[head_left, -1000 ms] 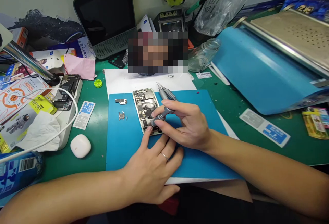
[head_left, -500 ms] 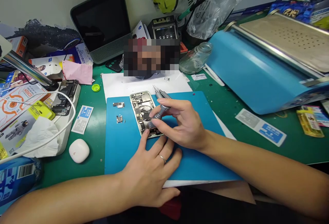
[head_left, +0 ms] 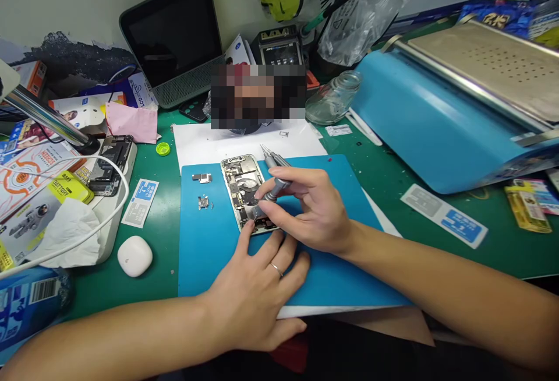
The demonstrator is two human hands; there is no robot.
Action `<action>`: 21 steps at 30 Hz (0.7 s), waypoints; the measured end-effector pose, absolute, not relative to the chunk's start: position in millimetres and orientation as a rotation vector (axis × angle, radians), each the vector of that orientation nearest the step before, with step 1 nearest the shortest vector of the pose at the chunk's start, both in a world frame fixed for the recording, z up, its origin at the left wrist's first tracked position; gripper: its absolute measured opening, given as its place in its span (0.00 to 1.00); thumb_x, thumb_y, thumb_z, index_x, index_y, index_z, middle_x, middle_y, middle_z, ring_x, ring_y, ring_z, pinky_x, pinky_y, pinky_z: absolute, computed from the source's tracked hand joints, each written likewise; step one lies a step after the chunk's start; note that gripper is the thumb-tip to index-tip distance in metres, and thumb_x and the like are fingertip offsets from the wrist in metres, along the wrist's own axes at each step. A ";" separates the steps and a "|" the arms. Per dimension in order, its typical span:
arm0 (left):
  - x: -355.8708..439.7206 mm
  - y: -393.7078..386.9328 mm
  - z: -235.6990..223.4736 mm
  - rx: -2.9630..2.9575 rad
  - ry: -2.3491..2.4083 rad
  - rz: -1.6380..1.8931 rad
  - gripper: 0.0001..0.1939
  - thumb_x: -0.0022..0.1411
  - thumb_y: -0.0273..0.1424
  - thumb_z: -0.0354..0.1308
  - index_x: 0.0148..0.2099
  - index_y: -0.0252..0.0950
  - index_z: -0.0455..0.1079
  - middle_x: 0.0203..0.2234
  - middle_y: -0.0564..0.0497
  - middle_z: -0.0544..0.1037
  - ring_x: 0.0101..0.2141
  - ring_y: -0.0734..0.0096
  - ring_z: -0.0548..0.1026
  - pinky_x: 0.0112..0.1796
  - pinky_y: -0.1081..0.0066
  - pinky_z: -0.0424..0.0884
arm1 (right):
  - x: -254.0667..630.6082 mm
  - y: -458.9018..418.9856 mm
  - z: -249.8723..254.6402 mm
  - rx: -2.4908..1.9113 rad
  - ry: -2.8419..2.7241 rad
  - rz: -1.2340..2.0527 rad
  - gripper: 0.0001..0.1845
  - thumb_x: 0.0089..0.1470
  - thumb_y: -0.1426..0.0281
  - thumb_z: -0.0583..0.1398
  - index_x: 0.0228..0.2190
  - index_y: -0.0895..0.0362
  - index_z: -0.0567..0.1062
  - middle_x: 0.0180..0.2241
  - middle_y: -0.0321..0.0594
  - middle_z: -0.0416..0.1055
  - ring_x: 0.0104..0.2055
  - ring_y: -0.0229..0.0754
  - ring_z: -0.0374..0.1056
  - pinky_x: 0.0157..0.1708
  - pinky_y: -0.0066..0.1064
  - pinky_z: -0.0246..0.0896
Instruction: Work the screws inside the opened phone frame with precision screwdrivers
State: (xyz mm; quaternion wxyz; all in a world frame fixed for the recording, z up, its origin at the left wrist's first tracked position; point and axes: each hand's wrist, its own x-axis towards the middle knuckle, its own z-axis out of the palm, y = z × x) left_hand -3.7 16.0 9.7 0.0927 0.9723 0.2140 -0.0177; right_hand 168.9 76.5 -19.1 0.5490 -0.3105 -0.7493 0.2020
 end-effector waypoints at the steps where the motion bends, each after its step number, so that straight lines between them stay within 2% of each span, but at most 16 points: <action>1: -3.6 15.8 9.6 2.885 0.637 -0.050 0.39 0.70 0.52 0.49 0.71 0.28 0.52 0.66 0.34 0.59 0.67 0.44 0.51 0.63 0.34 0.47 | 169.0 76.4 -18.8 -0.746 -1.775 0.481 0.33 0.55 0.81 0.63 0.59 0.51 0.63 0.38 0.37 0.72 0.36 0.37 0.75 0.34 0.27 0.79; 10: -3.4 14.6 9.3 2.880 0.643 -0.016 0.38 0.70 0.51 0.49 0.70 0.29 0.54 0.65 0.35 0.60 0.67 0.47 0.53 0.65 0.38 0.45 | 169.9 76.8 -17.2 -0.780 -1.760 0.610 0.29 0.57 0.79 0.63 0.56 0.50 0.63 0.37 0.36 0.72 0.36 0.37 0.76 0.33 0.27 0.78; 21: -2.9 14.8 7.4 2.894 0.642 -0.012 0.38 0.69 0.51 0.50 0.70 0.29 0.54 0.65 0.34 0.61 0.66 0.46 0.53 0.63 0.38 0.50 | 170.9 76.2 -16.8 -0.863 -1.701 0.737 0.26 0.58 0.77 0.63 0.54 0.49 0.64 0.37 0.35 0.73 0.34 0.36 0.75 0.33 0.29 0.78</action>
